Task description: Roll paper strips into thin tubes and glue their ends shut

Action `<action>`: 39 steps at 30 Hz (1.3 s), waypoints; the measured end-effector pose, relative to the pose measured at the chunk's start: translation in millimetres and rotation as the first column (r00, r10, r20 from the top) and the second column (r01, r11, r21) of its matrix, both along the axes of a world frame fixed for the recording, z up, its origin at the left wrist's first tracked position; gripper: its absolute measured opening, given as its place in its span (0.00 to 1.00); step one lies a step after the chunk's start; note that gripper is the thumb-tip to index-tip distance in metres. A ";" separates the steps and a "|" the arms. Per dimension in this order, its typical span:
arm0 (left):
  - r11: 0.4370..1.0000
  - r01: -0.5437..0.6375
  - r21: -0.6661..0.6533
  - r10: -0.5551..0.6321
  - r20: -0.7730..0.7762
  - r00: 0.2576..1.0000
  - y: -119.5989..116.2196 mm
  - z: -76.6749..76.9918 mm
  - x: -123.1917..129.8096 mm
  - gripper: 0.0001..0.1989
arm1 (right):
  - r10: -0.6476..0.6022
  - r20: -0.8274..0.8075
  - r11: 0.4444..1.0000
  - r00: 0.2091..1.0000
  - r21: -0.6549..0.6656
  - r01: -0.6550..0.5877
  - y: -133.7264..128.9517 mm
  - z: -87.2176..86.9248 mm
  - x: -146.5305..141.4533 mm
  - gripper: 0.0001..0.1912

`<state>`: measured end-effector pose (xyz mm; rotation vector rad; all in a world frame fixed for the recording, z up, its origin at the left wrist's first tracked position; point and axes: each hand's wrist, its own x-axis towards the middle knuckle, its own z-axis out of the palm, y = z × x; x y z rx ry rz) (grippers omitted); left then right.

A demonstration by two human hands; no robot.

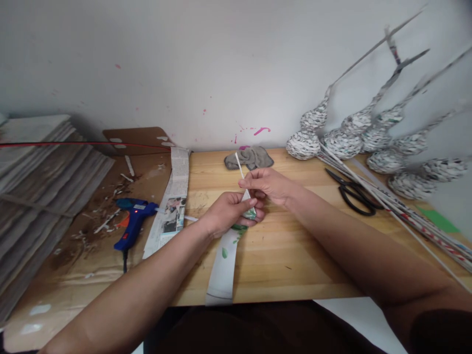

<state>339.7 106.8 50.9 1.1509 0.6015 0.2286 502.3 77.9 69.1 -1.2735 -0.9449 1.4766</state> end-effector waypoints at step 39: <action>0.998 0.038 -0.041 -0.037 0.025 0.999 -0.3 -0.7 -1.2 0.16 | 0.101 -0.026 0.995 0.995 -0.008 -0.101 2.0 0.4 3.7 0.16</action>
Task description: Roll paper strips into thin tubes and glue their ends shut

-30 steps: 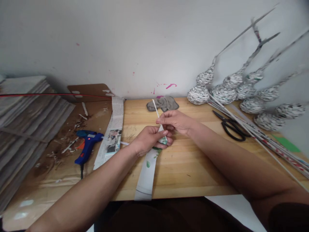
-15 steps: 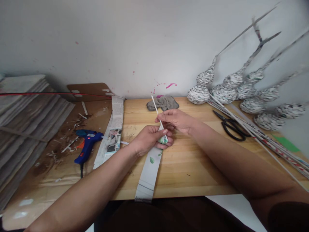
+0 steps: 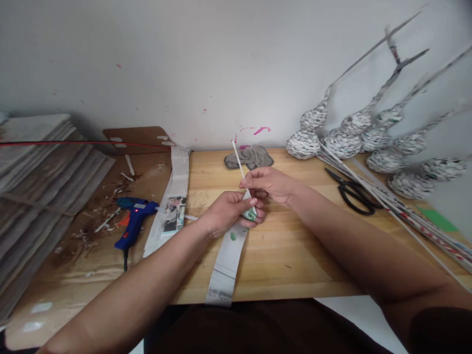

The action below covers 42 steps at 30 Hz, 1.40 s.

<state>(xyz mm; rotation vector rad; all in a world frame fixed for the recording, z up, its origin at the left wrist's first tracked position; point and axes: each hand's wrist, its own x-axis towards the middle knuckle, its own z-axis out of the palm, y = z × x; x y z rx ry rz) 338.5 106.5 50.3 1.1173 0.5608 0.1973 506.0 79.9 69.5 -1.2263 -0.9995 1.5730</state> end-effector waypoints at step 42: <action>0.999 -0.029 -0.014 0.029 0.046 0.999 3.8 8.8 -0.7 0.18 | -0.644 0.758 0.765 0.105 0.641 0.068 14.3 -19.9 34.3 0.22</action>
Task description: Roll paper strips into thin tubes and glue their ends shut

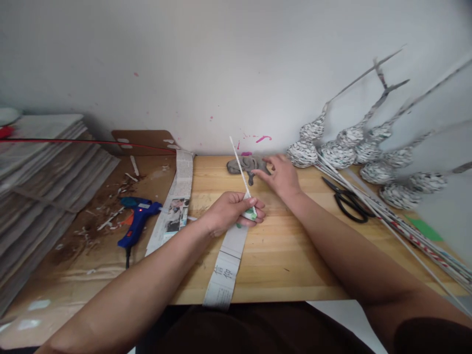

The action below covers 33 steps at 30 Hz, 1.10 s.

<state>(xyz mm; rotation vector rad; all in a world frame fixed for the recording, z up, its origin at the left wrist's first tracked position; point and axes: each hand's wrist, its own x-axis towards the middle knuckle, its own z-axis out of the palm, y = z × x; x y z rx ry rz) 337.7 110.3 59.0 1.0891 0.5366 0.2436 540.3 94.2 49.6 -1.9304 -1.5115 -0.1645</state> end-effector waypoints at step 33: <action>0.997 0.016 0.075 -0.013 -0.034 0.999 -2.5 -4.5 1.0 0.16 | 0.131 -0.978 0.783 0.165 0.000 -0.623 -17.3 25.4 -37.5 0.15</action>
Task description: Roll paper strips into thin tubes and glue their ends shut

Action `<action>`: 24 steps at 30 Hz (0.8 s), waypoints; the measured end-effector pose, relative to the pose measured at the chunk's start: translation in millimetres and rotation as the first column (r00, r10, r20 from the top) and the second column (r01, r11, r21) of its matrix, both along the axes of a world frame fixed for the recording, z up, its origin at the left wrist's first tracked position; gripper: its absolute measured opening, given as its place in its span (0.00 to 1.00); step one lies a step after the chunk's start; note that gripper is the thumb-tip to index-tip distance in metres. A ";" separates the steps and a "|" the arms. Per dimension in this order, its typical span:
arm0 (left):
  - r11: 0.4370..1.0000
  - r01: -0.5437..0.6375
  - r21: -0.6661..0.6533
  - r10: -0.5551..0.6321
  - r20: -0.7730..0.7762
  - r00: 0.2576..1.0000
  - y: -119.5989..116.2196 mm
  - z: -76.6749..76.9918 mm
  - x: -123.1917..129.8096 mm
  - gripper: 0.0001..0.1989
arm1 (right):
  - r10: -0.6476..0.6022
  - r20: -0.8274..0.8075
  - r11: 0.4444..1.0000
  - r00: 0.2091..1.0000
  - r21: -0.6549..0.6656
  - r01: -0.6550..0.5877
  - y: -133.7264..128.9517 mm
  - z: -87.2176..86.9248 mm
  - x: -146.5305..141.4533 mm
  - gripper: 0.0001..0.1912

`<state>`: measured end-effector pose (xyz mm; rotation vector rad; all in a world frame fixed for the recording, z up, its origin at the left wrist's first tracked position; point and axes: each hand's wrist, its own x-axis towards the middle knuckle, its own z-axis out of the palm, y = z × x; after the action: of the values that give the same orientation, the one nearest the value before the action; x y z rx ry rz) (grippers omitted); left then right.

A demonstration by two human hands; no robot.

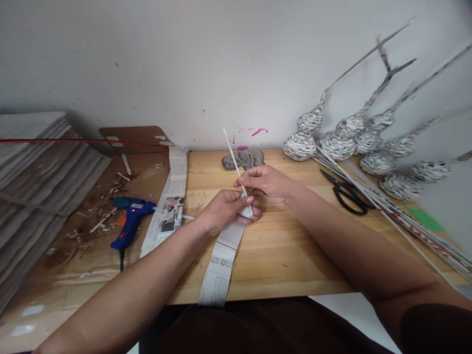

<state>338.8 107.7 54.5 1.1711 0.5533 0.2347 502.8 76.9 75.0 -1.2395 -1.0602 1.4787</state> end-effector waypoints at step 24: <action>1.000 -0.001 0.011 0.002 -0.041 0.999 -1.5 -3.4 0.4 0.14 | 0.047 0.002 0.999 0.999 0.027 -0.047 3.1 0.1 7.7 0.18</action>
<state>339.2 106.3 51.1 1.1881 0.5896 0.2154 510.5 80.1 75.1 -1.2043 -1.1133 1.4946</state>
